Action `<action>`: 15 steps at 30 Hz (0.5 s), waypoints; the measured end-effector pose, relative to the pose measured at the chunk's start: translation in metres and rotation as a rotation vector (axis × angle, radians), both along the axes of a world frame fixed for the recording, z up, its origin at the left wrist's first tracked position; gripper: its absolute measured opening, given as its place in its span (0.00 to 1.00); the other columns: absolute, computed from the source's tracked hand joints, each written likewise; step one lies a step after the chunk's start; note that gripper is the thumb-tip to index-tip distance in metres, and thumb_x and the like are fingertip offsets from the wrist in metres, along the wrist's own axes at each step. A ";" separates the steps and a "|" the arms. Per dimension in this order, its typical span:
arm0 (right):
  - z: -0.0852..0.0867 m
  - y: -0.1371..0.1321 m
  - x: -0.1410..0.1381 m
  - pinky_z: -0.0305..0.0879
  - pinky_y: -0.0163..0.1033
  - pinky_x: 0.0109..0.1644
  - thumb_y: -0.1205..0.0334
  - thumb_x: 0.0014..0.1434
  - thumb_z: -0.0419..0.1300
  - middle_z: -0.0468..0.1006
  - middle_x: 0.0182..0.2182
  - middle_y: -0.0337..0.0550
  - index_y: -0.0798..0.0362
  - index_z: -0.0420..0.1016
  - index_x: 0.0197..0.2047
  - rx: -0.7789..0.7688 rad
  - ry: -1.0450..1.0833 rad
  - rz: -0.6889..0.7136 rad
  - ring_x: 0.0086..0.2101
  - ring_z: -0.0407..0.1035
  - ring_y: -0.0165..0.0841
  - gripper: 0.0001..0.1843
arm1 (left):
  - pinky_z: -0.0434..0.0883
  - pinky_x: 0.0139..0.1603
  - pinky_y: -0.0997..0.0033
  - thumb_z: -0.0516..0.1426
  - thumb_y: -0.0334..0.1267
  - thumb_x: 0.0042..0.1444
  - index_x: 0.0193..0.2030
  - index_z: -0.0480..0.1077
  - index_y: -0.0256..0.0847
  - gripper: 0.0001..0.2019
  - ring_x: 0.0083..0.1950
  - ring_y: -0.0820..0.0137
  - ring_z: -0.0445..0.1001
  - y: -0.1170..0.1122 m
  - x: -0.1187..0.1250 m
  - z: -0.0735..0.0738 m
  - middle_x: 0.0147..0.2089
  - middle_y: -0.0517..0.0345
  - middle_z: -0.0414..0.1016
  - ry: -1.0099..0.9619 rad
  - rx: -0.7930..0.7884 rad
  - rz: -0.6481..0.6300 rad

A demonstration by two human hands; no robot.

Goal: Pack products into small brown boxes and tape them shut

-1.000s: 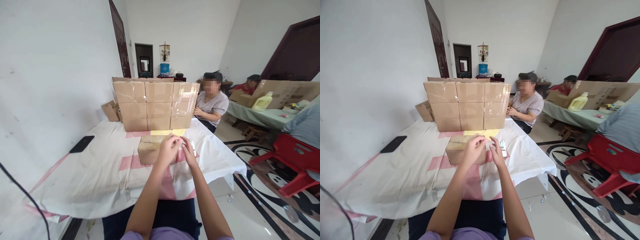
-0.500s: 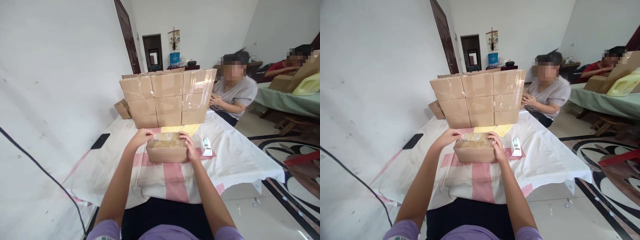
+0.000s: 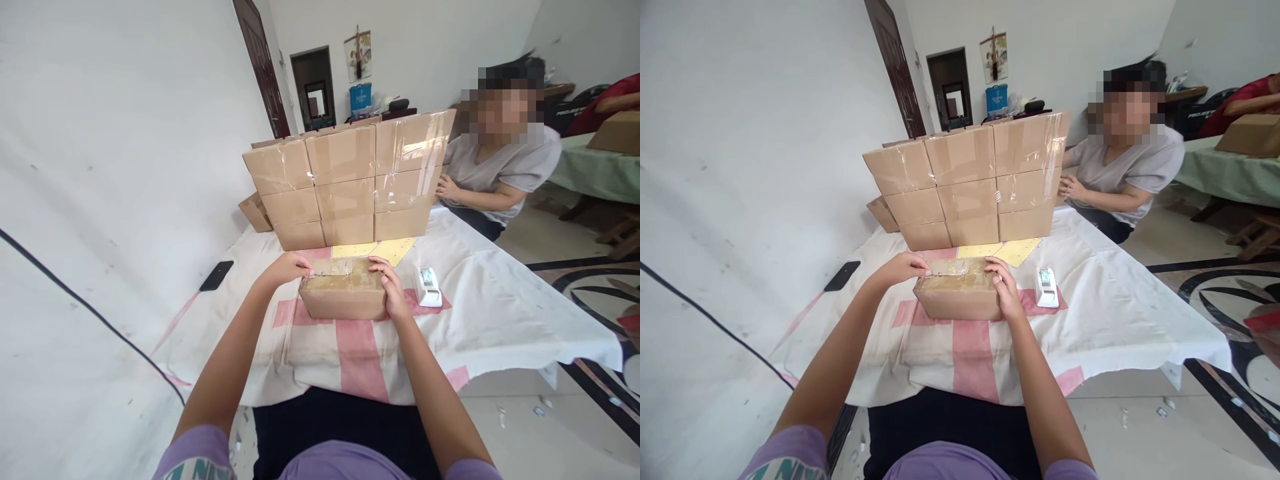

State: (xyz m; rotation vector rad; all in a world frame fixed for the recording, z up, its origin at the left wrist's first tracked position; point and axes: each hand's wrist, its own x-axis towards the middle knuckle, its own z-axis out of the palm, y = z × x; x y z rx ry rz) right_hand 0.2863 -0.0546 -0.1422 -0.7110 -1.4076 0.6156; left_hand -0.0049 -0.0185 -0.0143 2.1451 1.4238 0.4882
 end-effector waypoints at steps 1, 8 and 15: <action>0.000 0.000 0.000 0.54 0.56 0.69 0.42 0.66 0.52 0.73 0.59 0.47 0.46 0.77 0.44 0.006 0.006 0.000 0.62 0.62 0.49 0.20 | 0.70 0.38 0.69 0.59 0.40 0.47 0.28 0.80 0.44 0.08 0.38 0.64 0.78 -0.001 0.001 0.000 0.35 0.59 0.82 0.013 0.014 0.007; 0.001 -0.001 -0.002 0.54 0.54 0.68 0.44 0.67 0.52 0.73 0.58 0.47 0.46 0.77 0.44 0.019 0.014 0.017 0.62 0.62 0.48 0.18 | 0.66 0.35 0.69 0.56 0.34 0.46 0.25 0.77 0.45 0.08 0.36 0.65 0.76 -0.008 0.013 -0.001 0.32 0.60 0.81 0.137 0.114 0.028; 0.002 -0.004 0.001 0.55 0.53 0.68 0.44 0.66 0.53 0.74 0.58 0.47 0.45 0.76 0.43 0.016 0.020 0.002 0.62 0.63 0.47 0.17 | 0.61 0.32 0.68 0.62 0.40 0.44 0.33 0.77 0.47 0.07 0.36 0.60 0.74 -0.004 0.011 -0.003 0.32 0.59 0.77 0.213 0.175 0.123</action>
